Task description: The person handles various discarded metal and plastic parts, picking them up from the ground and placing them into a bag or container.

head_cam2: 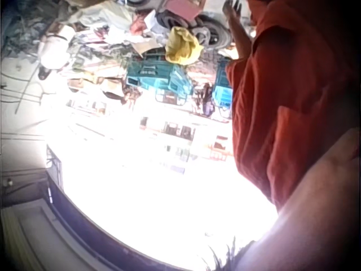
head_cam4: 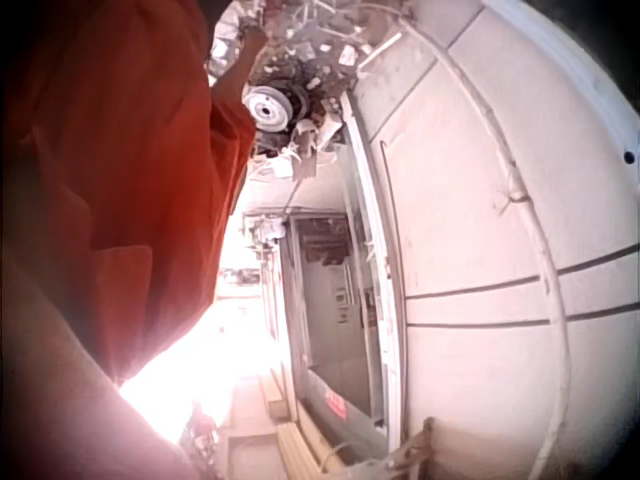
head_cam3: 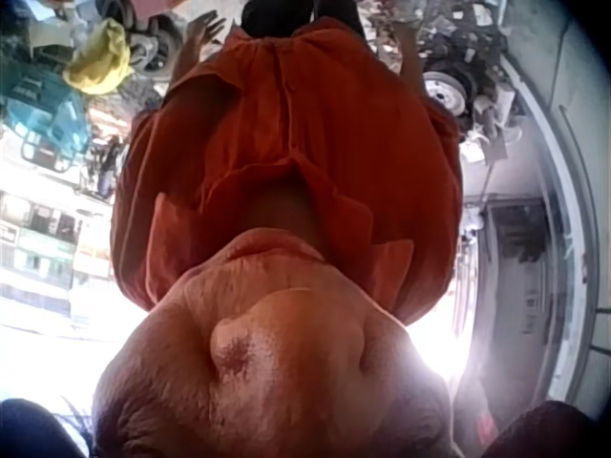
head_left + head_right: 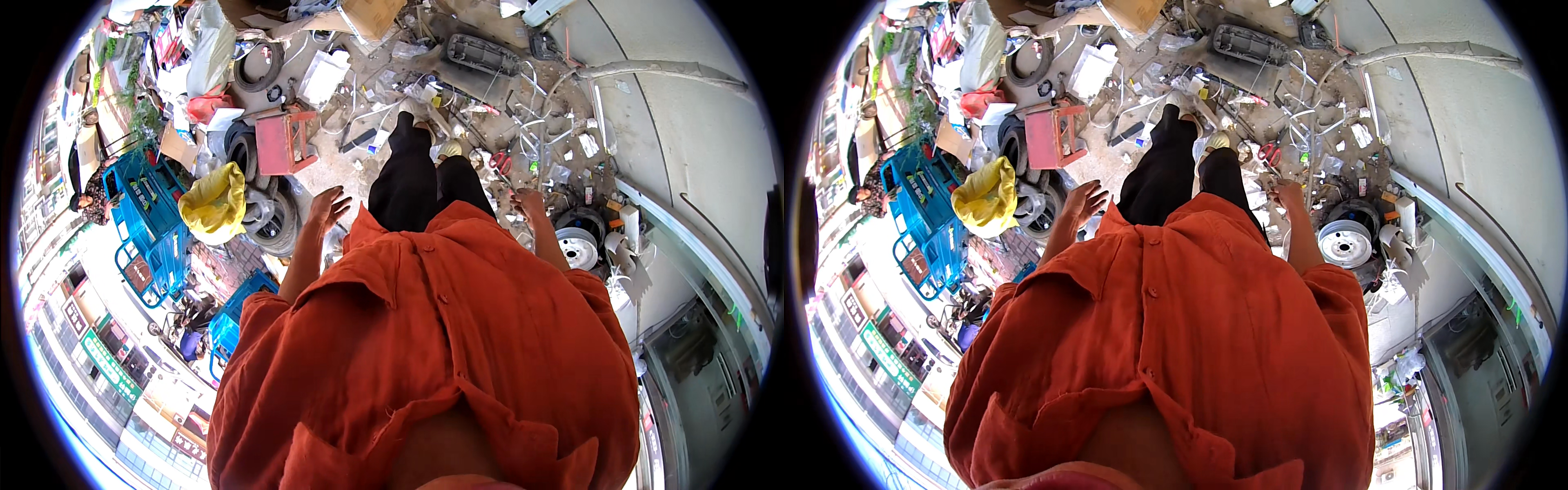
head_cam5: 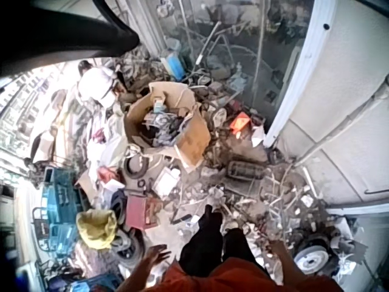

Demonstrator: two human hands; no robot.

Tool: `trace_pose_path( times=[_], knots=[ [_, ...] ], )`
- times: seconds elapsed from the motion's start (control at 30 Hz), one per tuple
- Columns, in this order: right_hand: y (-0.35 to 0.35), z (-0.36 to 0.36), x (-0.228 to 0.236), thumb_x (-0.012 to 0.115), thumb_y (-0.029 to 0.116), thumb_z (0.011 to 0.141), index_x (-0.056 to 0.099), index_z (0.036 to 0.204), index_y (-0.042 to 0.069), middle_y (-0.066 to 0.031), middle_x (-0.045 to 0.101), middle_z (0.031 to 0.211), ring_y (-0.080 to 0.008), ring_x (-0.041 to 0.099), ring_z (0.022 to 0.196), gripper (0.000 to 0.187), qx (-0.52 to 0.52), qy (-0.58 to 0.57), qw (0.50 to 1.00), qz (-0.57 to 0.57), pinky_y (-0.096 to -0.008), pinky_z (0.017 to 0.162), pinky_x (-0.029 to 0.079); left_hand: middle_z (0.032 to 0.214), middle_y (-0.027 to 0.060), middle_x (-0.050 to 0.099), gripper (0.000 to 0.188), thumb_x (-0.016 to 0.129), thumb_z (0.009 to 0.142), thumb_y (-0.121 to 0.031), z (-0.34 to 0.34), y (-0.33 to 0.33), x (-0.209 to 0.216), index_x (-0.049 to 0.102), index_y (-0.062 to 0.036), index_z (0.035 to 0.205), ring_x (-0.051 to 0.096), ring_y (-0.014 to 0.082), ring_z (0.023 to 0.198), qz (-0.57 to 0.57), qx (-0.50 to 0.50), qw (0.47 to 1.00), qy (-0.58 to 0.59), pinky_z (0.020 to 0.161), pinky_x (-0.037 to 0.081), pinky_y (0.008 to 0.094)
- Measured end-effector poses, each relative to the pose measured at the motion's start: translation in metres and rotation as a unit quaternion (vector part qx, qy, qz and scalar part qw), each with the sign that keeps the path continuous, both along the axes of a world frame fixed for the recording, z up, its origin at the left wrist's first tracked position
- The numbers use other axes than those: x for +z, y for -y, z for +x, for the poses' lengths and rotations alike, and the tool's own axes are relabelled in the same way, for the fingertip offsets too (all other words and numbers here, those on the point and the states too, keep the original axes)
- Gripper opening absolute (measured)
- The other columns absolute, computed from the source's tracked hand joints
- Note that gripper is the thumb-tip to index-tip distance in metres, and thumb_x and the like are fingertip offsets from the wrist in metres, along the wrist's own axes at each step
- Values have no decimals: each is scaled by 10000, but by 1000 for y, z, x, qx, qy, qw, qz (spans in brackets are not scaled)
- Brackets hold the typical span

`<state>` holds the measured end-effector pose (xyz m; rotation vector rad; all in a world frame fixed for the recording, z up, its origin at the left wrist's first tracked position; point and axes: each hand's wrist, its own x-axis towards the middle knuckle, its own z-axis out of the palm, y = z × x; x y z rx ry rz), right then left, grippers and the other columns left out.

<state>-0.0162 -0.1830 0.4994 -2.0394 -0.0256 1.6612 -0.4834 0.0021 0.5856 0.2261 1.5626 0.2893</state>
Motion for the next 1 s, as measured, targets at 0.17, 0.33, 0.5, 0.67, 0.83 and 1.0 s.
trace_pose_path(
  times=[0.17,0.33,0.5,0.67,0.83,1.0],
  knots=[
    [-19,-7,-5,549,77,733,535,1025,11,-66,611,831,-132,595,696,300,13,-16,1000,-5,-229,526,439,1180,114,446,402,533,828,-191,-23,6,-6,444,8,1165,538,278,985,-18,24,1000,-6,818,453,360],
    [-47,-18,4,548,85,737,511,1080,10,-81,612,849,-136,595,721,353,13,-12,999,29,-248,593,439,1196,115,452,394,505,847,-196,-33,-8,-1,436,13,1174,530,271,1007,-39,8,999,-28,853,435,362],
    [-56,-25,9,542,76,731,512,1070,15,-80,609,854,-128,591,716,346,-8,2,1000,25,-239,578,439,1216,122,440,406,486,854,-187,-35,-38,6,410,9,1202,517,257,1029,-45,-6,999,-2,868,431,347],
    [-58,-48,-4,530,79,723,517,1064,46,-53,597,818,-122,583,693,343,-14,11,999,-52,-239,585,445,1071,90,527,360,526,836,-215,-73,-72,-4,474,0,1120,550,214,940,-38,16,999,-3,800,455,315],
    [-123,-115,23,532,85,731,522,1080,38,-49,600,845,-130,588,709,352,-4,3,995,-95,-240,599,456,1165,89,485,434,507,840,-248,-150,-101,-9,421,-1,1186,495,229,1042,-62,54,997,2,880,399,340],
    [-209,-179,30,514,96,782,475,1131,-10,-98,605,954,-147,596,785,367,14,-19,1000,5,-259,678,460,1279,99,406,465,455,861,-233,-229,-138,-16,347,-15,1257,426,252,1147,-103,87,991,-22,927,370,336]
  ],
)
